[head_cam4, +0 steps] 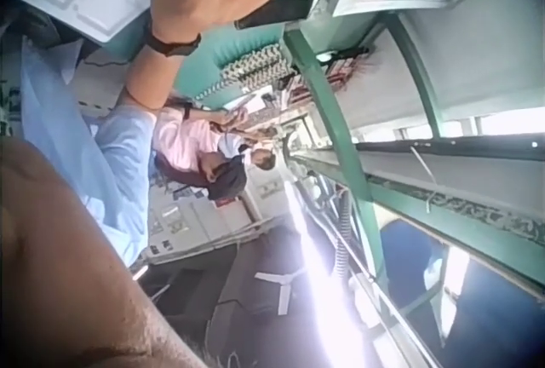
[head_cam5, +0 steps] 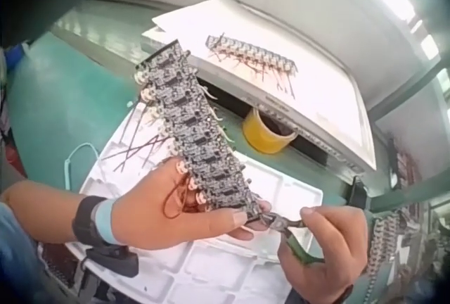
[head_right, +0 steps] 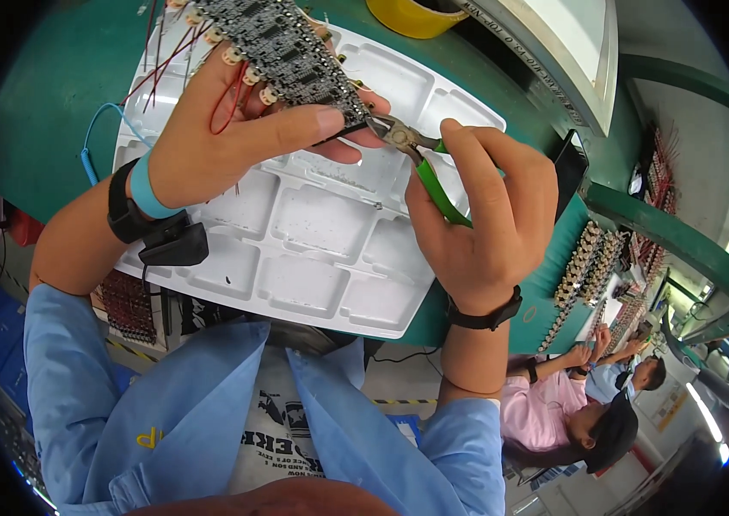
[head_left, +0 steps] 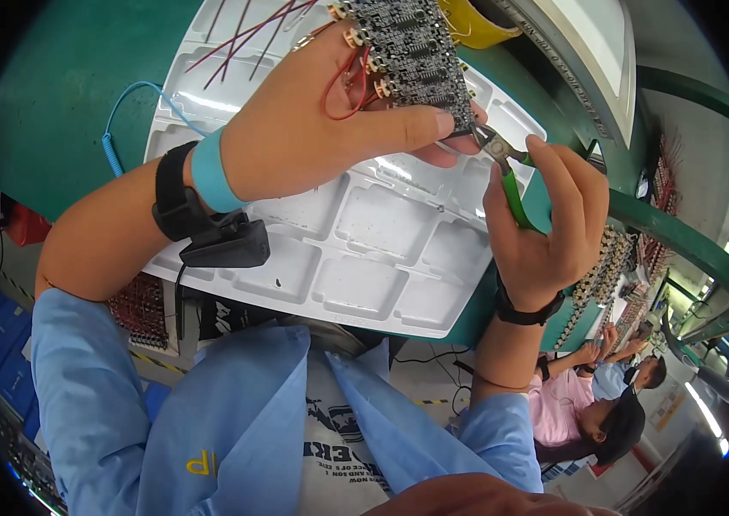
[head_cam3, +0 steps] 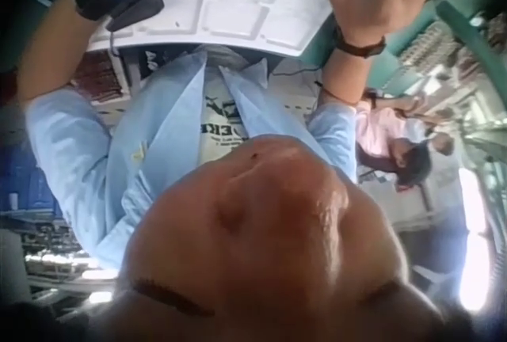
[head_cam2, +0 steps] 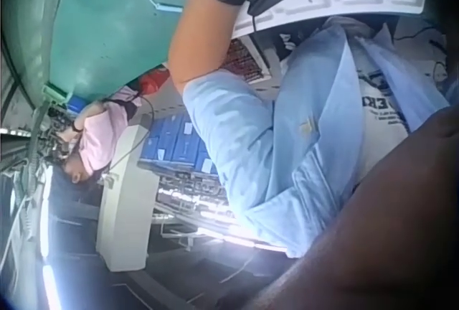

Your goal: The person picks up a circuit board and uses shears to trim the wire leads on the components. After trimming the wires on one side, the person turns the circuit board over and trims the remaining wire leads.

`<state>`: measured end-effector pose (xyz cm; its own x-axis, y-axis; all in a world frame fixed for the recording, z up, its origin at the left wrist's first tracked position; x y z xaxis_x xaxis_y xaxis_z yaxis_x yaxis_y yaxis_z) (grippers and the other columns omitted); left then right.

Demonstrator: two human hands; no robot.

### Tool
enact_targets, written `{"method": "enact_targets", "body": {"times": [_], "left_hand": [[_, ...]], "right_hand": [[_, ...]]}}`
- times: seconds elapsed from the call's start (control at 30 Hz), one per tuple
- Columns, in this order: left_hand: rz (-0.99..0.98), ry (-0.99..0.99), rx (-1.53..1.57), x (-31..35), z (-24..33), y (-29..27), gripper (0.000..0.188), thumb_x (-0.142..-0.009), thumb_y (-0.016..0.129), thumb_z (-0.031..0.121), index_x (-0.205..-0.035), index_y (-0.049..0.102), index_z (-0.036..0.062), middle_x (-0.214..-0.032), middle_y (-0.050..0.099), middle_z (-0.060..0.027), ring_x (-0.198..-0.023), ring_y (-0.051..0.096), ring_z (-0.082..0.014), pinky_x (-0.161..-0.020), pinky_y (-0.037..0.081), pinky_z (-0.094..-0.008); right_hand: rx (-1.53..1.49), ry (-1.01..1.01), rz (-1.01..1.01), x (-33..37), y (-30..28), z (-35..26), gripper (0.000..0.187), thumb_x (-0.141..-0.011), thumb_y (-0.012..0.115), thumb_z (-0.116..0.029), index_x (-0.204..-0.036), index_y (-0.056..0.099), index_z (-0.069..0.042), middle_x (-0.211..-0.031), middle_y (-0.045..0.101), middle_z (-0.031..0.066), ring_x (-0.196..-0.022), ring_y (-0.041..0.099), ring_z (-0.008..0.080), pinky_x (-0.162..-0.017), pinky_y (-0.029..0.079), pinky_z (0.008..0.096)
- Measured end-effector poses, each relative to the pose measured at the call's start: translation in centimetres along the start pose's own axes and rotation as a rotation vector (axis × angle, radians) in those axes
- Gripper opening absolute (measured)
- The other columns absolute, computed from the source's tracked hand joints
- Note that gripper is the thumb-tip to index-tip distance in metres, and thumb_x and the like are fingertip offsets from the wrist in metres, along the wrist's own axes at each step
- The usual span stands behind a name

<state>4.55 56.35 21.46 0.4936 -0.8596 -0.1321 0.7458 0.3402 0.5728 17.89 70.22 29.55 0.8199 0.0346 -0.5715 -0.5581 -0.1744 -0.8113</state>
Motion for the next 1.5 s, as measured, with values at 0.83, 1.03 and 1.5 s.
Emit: {"method": "enact_targets", "body": {"times": [0.83, 1.03, 1.5], "left_hand": [[0.010, 0.017, -0.382, 0.3, 0.1, -0.3, 0.022, -0.100, 0.076, 0.015, -0.115, 0.072, -0.0013, -0.108, 0.082, -0.0096, -0.099, 0.079, -0.0163, -0.086, 0.062, -0.0303], [0.053, -0.071, -0.357, 0.5, 0.0, -0.4, 0.024, -0.100, 0.076, 0.018, -0.113, 0.073, -0.0017, -0.106, 0.083, -0.0078, -0.091, 0.080, -0.0152, -0.084, 0.061, -0.0290], [-0.084, -0.086, -0.600, 0.5, 0.2, 0.5, 0.037, -0.106, 0.061, -0.004, -0.137, 0.041, 0.0015, -0.123, 0.069, -0.0157, -0.113, 0.076, -0.0274, -0.090, 0.067, -0.0348]], "right_hand": [[0.089, 0.033, 0.041, 1.0, 0.5, -0.3, 0.056, -0.067, 0.087, 0.006, -0.121, 0.081, -0.006, -0.110, 0.074, 0.0114, -0.096, 0.069, 0.0269, -0.085, 0.056, 0.0372], [0.111, 0.048, 0.050, 0.9, 1.0, -0.6, 0.062, -0.065, 0.086, 0.006, -0.125, 0.081, -0.008, -0.108, 0.074, 0.0090, -0.094, 0.067, 0.0263, -0.085, 0.055, 0.0367], [0.129, 0.096, 0.056, 1.2, 1.0, -0.8, 0.066, -0.065, 0.085, 0.006, -0.129, 0.080, -0.009, -0.106, 0.074, 0.0076, -0.090, 0.065, 0.0243, -0.082, 0.054, 0.0358]]}}
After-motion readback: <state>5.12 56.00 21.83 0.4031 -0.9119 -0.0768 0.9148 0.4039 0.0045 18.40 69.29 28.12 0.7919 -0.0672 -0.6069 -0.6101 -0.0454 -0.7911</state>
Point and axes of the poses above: each hand's wrist, its own x-axis away from the middle knuckle, its own y-axis out of the palm, z = x × y, the point moved 7 cm from there along -x, towards the middle knuckle
